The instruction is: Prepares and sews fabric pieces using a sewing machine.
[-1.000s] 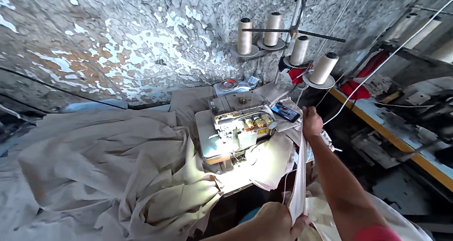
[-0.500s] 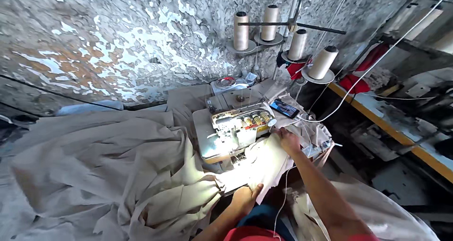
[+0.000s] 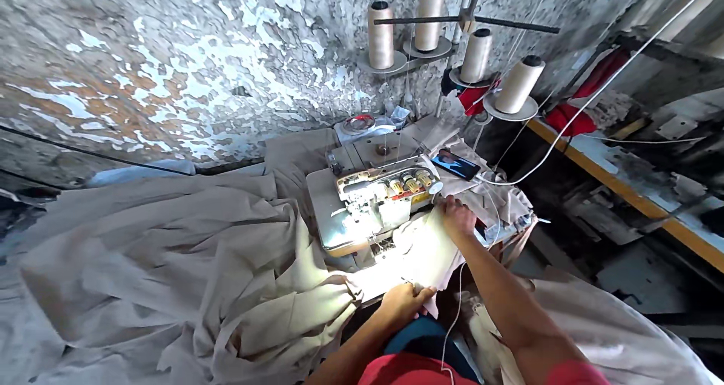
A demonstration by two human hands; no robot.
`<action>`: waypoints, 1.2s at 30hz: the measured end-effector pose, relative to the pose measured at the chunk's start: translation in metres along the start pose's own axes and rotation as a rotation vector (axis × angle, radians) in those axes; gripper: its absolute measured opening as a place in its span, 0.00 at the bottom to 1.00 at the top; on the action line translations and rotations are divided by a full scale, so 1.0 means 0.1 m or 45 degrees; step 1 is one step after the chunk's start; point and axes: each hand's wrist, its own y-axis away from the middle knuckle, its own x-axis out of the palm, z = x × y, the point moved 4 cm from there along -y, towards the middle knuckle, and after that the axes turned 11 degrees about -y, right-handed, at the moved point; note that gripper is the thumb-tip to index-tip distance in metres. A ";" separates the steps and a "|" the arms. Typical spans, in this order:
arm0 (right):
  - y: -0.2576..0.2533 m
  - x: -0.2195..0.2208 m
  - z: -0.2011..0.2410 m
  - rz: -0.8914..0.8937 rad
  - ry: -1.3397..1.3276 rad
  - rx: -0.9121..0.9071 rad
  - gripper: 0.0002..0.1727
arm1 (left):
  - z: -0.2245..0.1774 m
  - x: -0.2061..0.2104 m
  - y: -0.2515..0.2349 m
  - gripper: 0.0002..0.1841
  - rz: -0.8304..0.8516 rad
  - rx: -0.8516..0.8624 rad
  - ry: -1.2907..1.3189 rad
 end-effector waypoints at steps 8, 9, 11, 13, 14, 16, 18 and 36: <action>-0.03 -0.27 -0.15 -0.016 -0.086 0.052 0.31 | -0.52 -0.03 0.42 0.30 0.179 0.194 -0.304; -0.08 -0.35 -0.21 -0.043 -0.094 0.058 0.34 | -0.62 -0.03 0.47 0.31 0.170 0.252 -0.312; -0.18 -0.56 -0.31 -0.119 -0.137 0.072 0.37 | -0.79 -0.06 0.55 0.32 0.110 0.371 -0.337; -0.25 -0.83 -0.29 -0.216 -0.203 0.065 0.37 | -0.99 -0.08 0.66 0.32 0.057 0.497 -0.355; -0.27 -0.96 -0.26 -0.243 -0.215 0.070 0.37 | -1.08 -0.08 0.73 0.32 0.022 0.568 -0.353; -0.34 -1.19 -0.20 -0.280 -0.217 0.108 0.36 | -1.23 -0.08 0.86 0.31 -0.024 0.659 -0.337; -0.39 -1.35 -0.19 -0.321 -0.239 0.105 0.36 | -1.29 -0.09 0.97 0.31 0.001 0.664 -0.309; -0.44 -1.44 -0.41 -0.393 -0.354 0.177 0.34 | -1.20 0.00 1.22 0.30 -0.133 0.823 -0.171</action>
